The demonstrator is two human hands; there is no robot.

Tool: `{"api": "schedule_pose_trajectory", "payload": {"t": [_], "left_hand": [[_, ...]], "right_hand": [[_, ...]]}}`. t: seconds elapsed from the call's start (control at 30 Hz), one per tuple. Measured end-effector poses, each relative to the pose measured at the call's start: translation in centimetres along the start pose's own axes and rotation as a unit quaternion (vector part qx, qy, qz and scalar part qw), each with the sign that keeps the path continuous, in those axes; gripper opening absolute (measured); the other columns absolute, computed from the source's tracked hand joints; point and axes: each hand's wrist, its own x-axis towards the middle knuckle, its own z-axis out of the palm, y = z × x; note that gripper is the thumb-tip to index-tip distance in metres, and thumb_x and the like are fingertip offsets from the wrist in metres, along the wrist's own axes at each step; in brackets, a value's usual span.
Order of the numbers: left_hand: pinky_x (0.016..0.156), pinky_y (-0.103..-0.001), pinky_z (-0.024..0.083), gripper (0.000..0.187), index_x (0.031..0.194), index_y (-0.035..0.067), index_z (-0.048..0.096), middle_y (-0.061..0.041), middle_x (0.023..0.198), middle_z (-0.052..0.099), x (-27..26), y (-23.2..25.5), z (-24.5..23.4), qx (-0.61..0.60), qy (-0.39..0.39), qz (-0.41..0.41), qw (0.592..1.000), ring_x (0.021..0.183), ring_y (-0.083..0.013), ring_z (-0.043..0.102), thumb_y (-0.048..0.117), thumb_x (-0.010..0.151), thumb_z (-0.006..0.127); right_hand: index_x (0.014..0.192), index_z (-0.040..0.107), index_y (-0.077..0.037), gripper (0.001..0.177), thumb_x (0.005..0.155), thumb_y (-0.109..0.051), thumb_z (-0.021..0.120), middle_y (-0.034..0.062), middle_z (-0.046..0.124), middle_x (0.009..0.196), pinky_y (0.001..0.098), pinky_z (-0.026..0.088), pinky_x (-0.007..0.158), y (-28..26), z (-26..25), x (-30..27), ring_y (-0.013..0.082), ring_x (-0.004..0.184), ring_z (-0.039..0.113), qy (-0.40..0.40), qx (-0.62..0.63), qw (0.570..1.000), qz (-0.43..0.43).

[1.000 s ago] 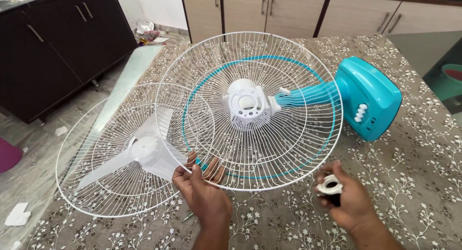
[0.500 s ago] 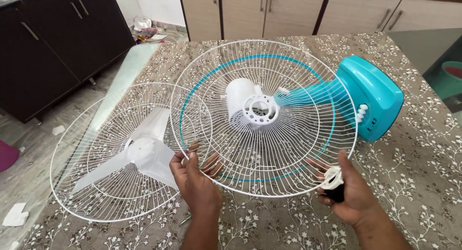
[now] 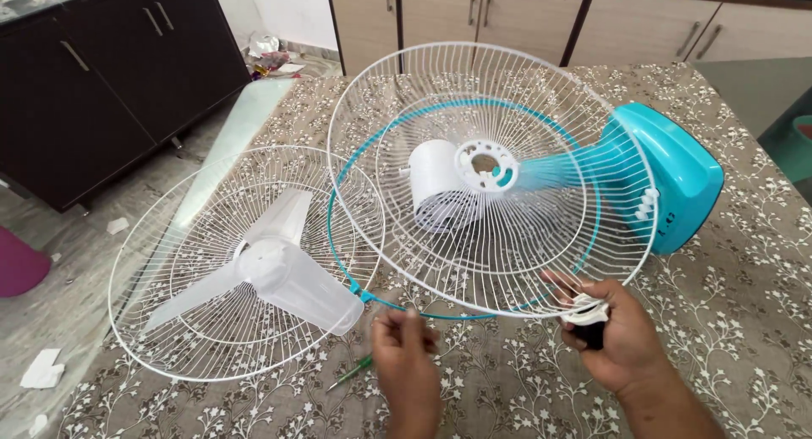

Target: The person reassembles a disassembled electric fan on a table. They attach the rear cover to the fan base, secure it with screws using a screwdriver, then fit the front grill and outer ring over the fan blades.

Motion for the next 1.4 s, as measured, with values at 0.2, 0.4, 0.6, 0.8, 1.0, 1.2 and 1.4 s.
{"api": "schedule_pose_trajectory", "payload": {"t": [0.2, 0.4, 0.6, 0.8, 1.0, 1.2, 1.4], "left_hand": [[0.074, -0.032, 0.054, 0.031, 0.130, 0.009, 0.046, -0.013, 0.103, 0.064, 0.0, 0.4, 1.1, -0.095, 0.015, -0.208, 0.973, 0.082, -0.0161, 0.065, 0.020, 0.101, 0.053], [0.069, -0.034, 0.051, 0.030, 0.132, 0.006, 0.047, -0.010, 0.087, 0.063, 1.4, 0.1, 1.3, -0.055, -0.049, -0.120, 0.990, 0.074, -0.0165, 0.059, 0.014, 0.102, 0.045], [0.063, -0.033, 0.050, 0.017, 0.113, -0.004, 0.047, -0.009, 0.082, 0.064, 1.2, -2.6, -0.3, 0.060, -0.110, -0.066, 0.990, 0.069, -0.0151, 0.057, 0.010, 0.104, 0.047], [0.059, -0.035, 0.040, 0.033, 0.123, 0.007, 0.055, -0.005, 0.080, 0.058, 1.0, -2.2, -2.2, 0.001, -0.034, -0.112, 0.993, 0.067, -0.0150, 0.048, 0.029, 0.103, 0.039], [0.083, -0.038, 0.047, 0.069, 0.158, 0.019, 0.024, -0.011, 0.117, 0.054, 0.3, 0.0, -2.1, 0.080, -0.002, -0.131, 0.988, 0.093, -0.0159, 0.054, 0.059, 0.102, 0.022], [0.085, -0.039, 0.050, 0.062, 0.158, 0.013, 0.031, -0.022, 0.129, 0.063, 0.7, 1.6, -1.2, 0.156, -0.033, -0.038, 0.987, 0.097, -0.0172, 0.060, 0.029, 0.100, 0.047], [0.070, -0.039, 0.051, 0.059, 0.158, 0.012, 0.031, -0.029, 0.123, 0.063, 0.4, 2.7, -1.1, 0.146, -0.020, -0.062, 0.987, 0.079, -0.0263, 0.061, 0.019, 0.101, 0.042]], "right_hand": [[0.125, 0.070, 0.002, 0.049, 0.093, -0.026, 0.045, -0.0002, 0.056, 0.071, 0.0299, 0.034, 0.046, -0.3, 1.9, -1.0, 0.0135, 0.057, 0.047, 0.020, -0.016, 1.000, -0.016], [0.122, 0.070, 0.003, 0.046, 0.095, -0.026, 0.045, 0.0023, 0.057, 0.069, 0.0308, 0.037, 0.045, 0.6, 1.5, -1.2, 0.0146, 0.055, 0.047, 0.030, -0.005, 0.999, -0.009], [0.114, 0.067, 0.003, 0.037, 0.098, -0.026, 0.049, 0.0034, 0.057, 0.068, 0.0307, 0.035, 0.042, 1.8, -0.8, -0.7, 0.0136, 0.050, 0.044, 0.011, -0.033, 0.999, -0.012], [0.099, 0.066, -0.003, 0.026, 0.098, -0.024, 0.051, 0.0041, 0.060, 0.070, 0.0322, 0.035, 0.043, 3.8, -1.9, -1.2, 0.0139, 0.051, 0.046, 0.052, -0.053, 0.997, 0.021], [0.091, 0.066, -0.003, 0.028, 0.099, -0.027, 0.053, 0.0053, 0.060, 0.071, 0.0327, 0.036, 0.044, 6.0, -2.4, -1.4, 0.0147, 0.052, 0.045, 0.022, -0.050, 0.998, 0.026], [0.116, 0.079, -0.014, 0.037, 0.098, -0.035, 0.054, 0.0022, 0.057, 0.073, 0.0292, 0.031, 0.050, 6.3, -2.8, -2.1, 0.0131, 0.059, 0.044, 0.036, -0.198, 0.977, 0.063], [0.114, 0.074, -0.003, 0.054, 0.101, -0.052, 0.054, 0.0052, 0.061, 0.075, 0.0324, 0.041, 0.058, 5.0, -4.2, -2.5, 0.0160, 0.064, 0.052, -0.013, -0.280, 0.955, 0.097]]}}
